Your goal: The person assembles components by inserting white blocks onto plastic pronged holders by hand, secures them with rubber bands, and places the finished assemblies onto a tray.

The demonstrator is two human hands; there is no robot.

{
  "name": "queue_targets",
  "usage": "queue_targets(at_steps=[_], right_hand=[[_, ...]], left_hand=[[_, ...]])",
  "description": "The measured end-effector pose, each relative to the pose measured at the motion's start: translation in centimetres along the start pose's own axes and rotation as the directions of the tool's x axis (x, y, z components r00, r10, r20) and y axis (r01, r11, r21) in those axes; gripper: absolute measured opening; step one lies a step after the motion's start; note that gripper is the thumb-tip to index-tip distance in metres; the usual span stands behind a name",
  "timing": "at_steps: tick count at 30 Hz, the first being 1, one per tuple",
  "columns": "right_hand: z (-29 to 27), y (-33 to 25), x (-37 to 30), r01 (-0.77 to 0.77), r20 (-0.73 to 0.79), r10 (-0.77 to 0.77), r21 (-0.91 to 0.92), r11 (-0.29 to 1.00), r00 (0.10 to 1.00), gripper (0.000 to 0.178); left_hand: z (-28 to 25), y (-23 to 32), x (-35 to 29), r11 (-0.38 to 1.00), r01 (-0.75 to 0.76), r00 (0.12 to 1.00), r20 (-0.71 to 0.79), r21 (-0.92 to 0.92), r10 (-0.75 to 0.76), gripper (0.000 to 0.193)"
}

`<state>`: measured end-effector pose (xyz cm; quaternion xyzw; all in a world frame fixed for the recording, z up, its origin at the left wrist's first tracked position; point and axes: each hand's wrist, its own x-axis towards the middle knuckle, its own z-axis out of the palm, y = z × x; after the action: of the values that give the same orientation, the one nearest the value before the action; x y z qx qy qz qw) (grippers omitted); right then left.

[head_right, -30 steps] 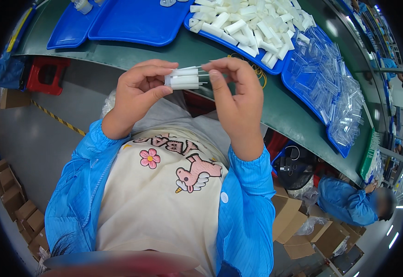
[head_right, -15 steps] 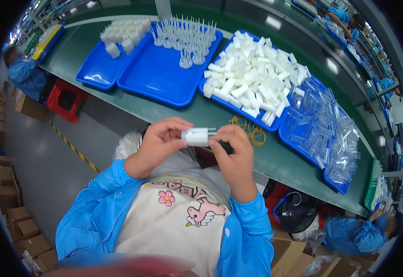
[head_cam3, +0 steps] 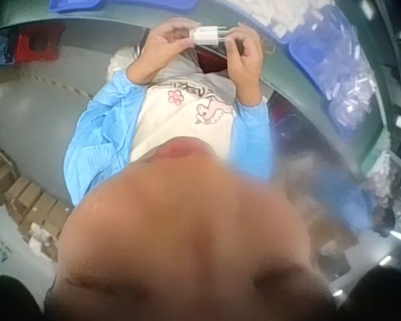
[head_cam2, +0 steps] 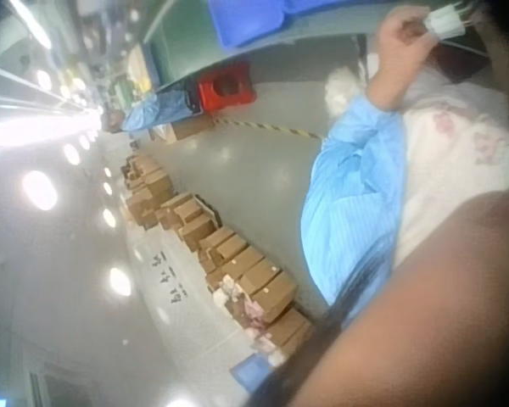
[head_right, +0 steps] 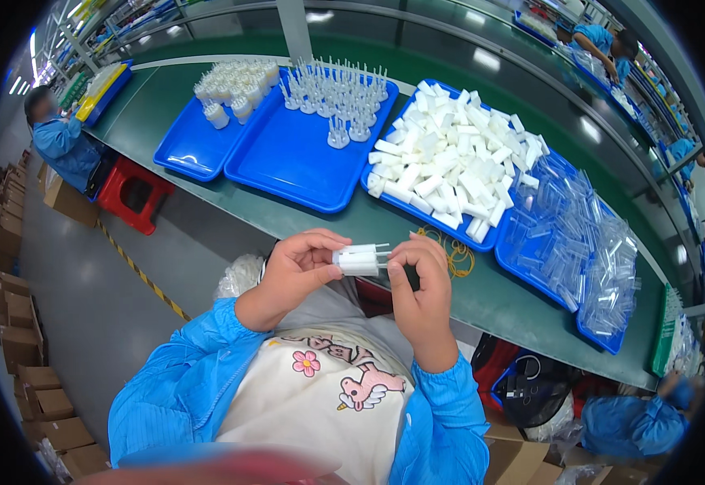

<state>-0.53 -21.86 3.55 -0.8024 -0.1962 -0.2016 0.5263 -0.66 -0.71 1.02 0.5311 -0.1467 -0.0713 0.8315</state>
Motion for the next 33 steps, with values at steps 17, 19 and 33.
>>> queue_targets(at_steps=[17,19,33], right_hand=[[-3.6,3.0,8.5,0.228,0.031,-0.259,-0.579,0.782,0.965,0.035],[-3.9,3.9,9.5,0.314,0.238,-0.214,-0.563,0.764,0.947,0.040],[-3.8,3.8,10.1,0.156,0.049,-0.148,-0.368,0.917,0.988,0.016]], left_hand=[[-1.0,0.7,0.3,0.999,0.035,0.993,-0.117,-0.011,-0.036,0.036],[-1.4,0.9,0.1,0.997,0.070,0.992,-0.104,-0.037,-0.073,0.036],[-2.4,-0.2,0.0,0.987,-0.005,0.993,-0.115,-0.158,-0.014,0.034]])
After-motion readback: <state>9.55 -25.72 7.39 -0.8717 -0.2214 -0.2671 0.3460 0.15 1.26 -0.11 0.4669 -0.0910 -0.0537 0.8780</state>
